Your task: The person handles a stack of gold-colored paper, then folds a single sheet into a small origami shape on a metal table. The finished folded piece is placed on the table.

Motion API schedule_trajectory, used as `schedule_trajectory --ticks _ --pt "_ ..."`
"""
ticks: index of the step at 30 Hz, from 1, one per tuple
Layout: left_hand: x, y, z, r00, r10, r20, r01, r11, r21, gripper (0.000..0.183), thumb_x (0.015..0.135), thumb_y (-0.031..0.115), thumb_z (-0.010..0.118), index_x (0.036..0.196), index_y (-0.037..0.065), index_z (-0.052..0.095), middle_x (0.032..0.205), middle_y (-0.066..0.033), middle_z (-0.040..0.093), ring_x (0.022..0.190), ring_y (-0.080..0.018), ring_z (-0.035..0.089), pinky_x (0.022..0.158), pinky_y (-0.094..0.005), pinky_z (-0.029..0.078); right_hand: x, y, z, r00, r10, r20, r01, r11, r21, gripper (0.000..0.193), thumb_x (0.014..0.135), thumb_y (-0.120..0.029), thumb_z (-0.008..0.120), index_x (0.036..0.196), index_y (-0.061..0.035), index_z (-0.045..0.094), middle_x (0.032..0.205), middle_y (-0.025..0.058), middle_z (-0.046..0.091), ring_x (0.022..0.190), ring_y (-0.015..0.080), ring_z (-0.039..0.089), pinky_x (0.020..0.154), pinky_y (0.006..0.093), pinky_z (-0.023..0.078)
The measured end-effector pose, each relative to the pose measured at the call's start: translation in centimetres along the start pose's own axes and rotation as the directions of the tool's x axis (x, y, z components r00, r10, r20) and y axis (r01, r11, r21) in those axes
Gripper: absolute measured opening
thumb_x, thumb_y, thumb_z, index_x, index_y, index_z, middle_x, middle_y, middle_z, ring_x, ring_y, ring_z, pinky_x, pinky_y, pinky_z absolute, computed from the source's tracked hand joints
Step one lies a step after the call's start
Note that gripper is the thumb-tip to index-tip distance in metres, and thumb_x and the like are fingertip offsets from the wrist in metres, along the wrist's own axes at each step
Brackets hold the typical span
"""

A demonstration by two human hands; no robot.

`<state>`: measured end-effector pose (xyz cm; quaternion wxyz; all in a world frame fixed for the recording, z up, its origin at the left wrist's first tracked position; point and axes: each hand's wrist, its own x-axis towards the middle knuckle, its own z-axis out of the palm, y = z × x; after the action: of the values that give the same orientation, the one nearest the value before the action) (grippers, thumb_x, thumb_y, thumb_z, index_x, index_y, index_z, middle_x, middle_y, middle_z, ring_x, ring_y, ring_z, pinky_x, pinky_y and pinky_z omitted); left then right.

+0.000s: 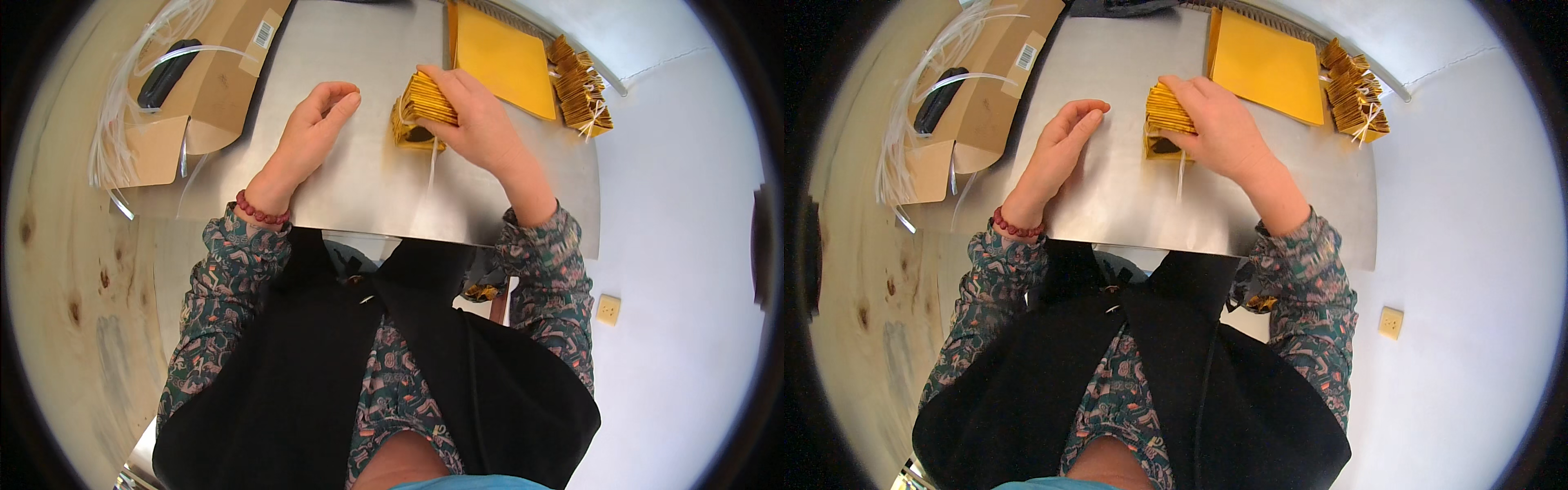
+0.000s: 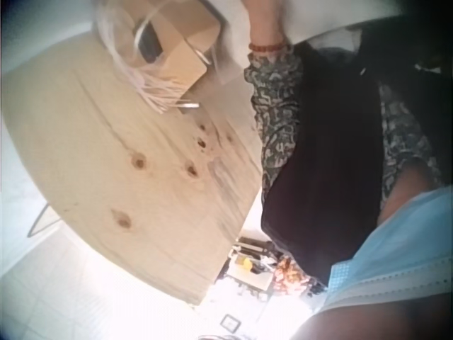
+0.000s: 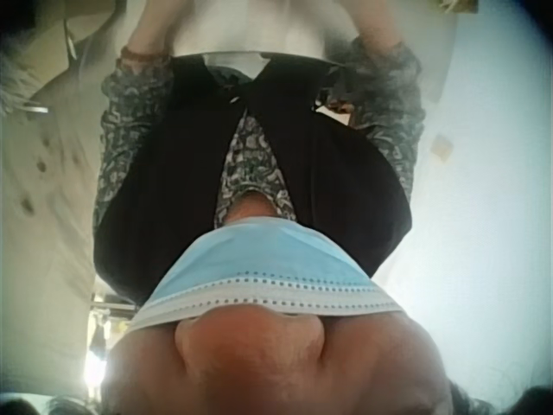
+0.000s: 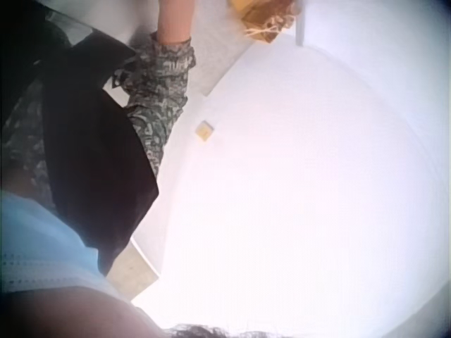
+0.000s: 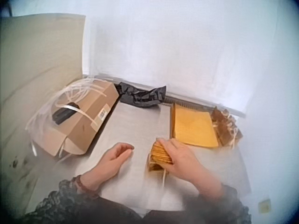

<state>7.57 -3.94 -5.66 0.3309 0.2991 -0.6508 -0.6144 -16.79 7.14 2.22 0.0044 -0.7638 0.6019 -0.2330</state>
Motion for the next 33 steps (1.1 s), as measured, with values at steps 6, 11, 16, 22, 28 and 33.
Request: schedule_trajectory --ticks 6,11,16,22,28,33 --pt "0.0 -0.4 0.0 0.996 0.085 0.028 -0.087 0.993 0.079 0.055 0.104 0.034 0.074 0.144 -0.001 0.059 0.145 -0.0157 0.063 0.142 -0.0271 0.055 0.117 -0.0391 0.044 0.3 -0.3 -0.8 0.973 -0.133 -0.190 0.115 0.988 -0.103 0.066 0.087 -0.018 0.085 0.148 -0.0098 0.059 0.111 0.0138 0.067 0.104 0.0365 0.065 0.094 0.0465 0.053" --pt "-0.7 0.5 0.6 0.989 0.123 0.079 -0.135 0.977 0.164 0.086 0.091 0.037 0.087 0.156 -0.001 0.046 0.157 -0.0185 0.054 0.151 -0.0309 0.046 0.125 -0.0430 0.037 0.1 -0.3 0.2 0.991 -0.012 -0.133 0.015 1.000 0.018 0.061 0.091 -0.016 0.084 0.147 -0.0062 0.059 0.123 0.0122 0.071 0.112 0.0305 0.068 0.099 0.0407 0.054" --pt "-1.4 2.2 3.2 0.962 0.267 0.062 -0.265 0.963 -0.035 0.099 0.082 0.032 0.095 0.160 -0.001 0.042 0.157 -0.0189 0.054 0.151 -0.0312 0.047 0.126 -0.0450 0.036 -1.9 -0.3 0.9 0.924 0.357 -0.139 -0.068 0.511 0.857 0.051 0.101 -0.014 0.077 0.146 0.0004 0.057 0.129 0.0039 0.071 0.118 0.0115 0.066 0.100 0.0287 0.055" --pt "-2.7 4.7 2.5 0.917 0.383 0.109 -0.397 0.900 0.179 0.077 0.086 0.017 0.089 0.151 0.000 0.052 0.143 -0.0117 0.064 0.138 -0.0254 0.058 0.121 -0.0409 0.041 -5.1 -0.1 2.6 0.926 0.377 0.009 -0.122 0.278 0.953 0.074 0.096 -0.012 0.080 0.160 -0.0002 0.045 0.150 0.0110 0.060 0.137 0.0209 0.058 0.117 0.0370 0.046" --pt "-3.4 4.6 2.2 0.831 0.535 0.154 -0.556 0.791 0.255 0.066 0.085 0.013 0.088 0.142 0.000 0.059 0.130 -0.0132 0.070 0.121 -0.0247 0.068 0.105 -0.0365 0.054 -6.4 -0.3 2.3 0.967 0.252 0.026 -0.091 0.251 0.964 0.093 0.090 -0.020 0.086 0.166 0.0003 0.037 0.163 0.0180 0.049 0.148 0.0282 0.051 0.124 0.0430 0.041" --pt "-3.5 4.5 2.7 0.822 0.529 0.211 -0.556 0.826 0.096 0.081 0.086 0.016 0.087 0.154 0.000 0.046 0.145 -0.0154 0.060 0.136 -0.0279 0.059 0.116 -0.0390 0.046 -6.3 -2.5 1.9 0.942 0.323 -0.087 0.028 0.183 0.983 0.097 0.088 -0.025 0.086 0.167 0.0002 0.034 0.161 0.0199 0.051 0.146 0.0299 0.053 0.122 0.0444 0.043"
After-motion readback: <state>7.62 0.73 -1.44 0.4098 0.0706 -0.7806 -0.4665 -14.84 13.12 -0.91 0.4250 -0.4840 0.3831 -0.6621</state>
